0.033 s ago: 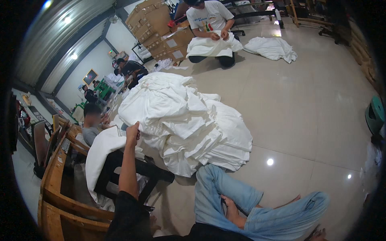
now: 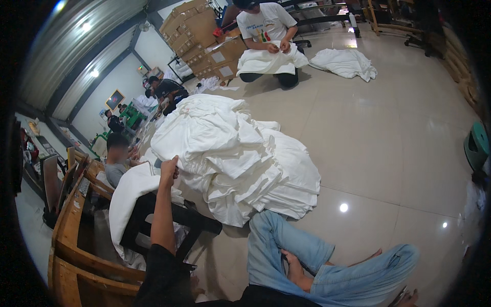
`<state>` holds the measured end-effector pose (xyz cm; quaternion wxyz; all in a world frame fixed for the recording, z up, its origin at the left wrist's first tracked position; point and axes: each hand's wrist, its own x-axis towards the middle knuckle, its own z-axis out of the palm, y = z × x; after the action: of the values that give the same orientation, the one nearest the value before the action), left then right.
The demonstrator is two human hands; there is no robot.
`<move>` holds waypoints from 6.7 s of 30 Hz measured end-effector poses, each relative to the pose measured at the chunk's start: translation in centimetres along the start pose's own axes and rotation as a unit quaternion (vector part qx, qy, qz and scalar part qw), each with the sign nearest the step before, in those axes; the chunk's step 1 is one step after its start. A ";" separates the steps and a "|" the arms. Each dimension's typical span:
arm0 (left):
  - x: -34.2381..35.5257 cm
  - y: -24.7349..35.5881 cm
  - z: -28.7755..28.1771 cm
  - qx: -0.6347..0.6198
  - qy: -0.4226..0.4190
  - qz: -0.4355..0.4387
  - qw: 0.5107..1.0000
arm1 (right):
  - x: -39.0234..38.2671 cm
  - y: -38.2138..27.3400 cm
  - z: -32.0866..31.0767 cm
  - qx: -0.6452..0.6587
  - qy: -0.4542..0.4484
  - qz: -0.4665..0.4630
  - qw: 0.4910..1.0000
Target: The person sits on the floor and uses scissors to cut threads and small pieces from a white fabric item. They repeatedly pick up the fabric, cut specific areas, and place the item back down.
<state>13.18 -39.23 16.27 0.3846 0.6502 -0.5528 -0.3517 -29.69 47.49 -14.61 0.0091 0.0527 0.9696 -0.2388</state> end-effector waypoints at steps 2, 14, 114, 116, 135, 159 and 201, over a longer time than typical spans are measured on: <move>-2.9 2.3 4.5 -0.060 -0.048 -0.046 0.996 | 2.0 2.6 -1.2 0.061 0.072 -0.016 0.995; -7.1 8.6 6.0 -0.462 -0.200 -0.016 0.864 | -9.2 -33.1 -5.5 0.593 -0.331 -0.163 0.715; -35.6 -19.9 23.9 0.535 -0.211 0.464 0.674 | -9.8 -22.8 9.0 0.264 -0.183 -0.280 0.905; -36.0 -20.1 24.3 0.536 -0.188 0.466 0.678 | -9.2 -22.9 3.0 0.382 -0.160 -0.255 0.874; -48.5 -13.4 30.4 0.091 -0.395 0.420 0.812 | -20.8 -0.6 3.3 0.161 -0.038 0.045 0.985; -47.7 -15.4 32.5 -0.032 -0.496 0.210 0.842 | -11.1 -17.9 -7.0 0.429 0.068 0.088 0.897; -47.7 -18.6 32.6 -0.084 -0.424 0.336 0.837 | -11.7 -27.5 8.8 0.391 -0.367 0.018 0.844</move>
<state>-14.02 6.11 -13.68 0.2604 0.1762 -0.8146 -0.4874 -21.06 18.01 -9.21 0.3475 -0.0221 0.7204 -0.5998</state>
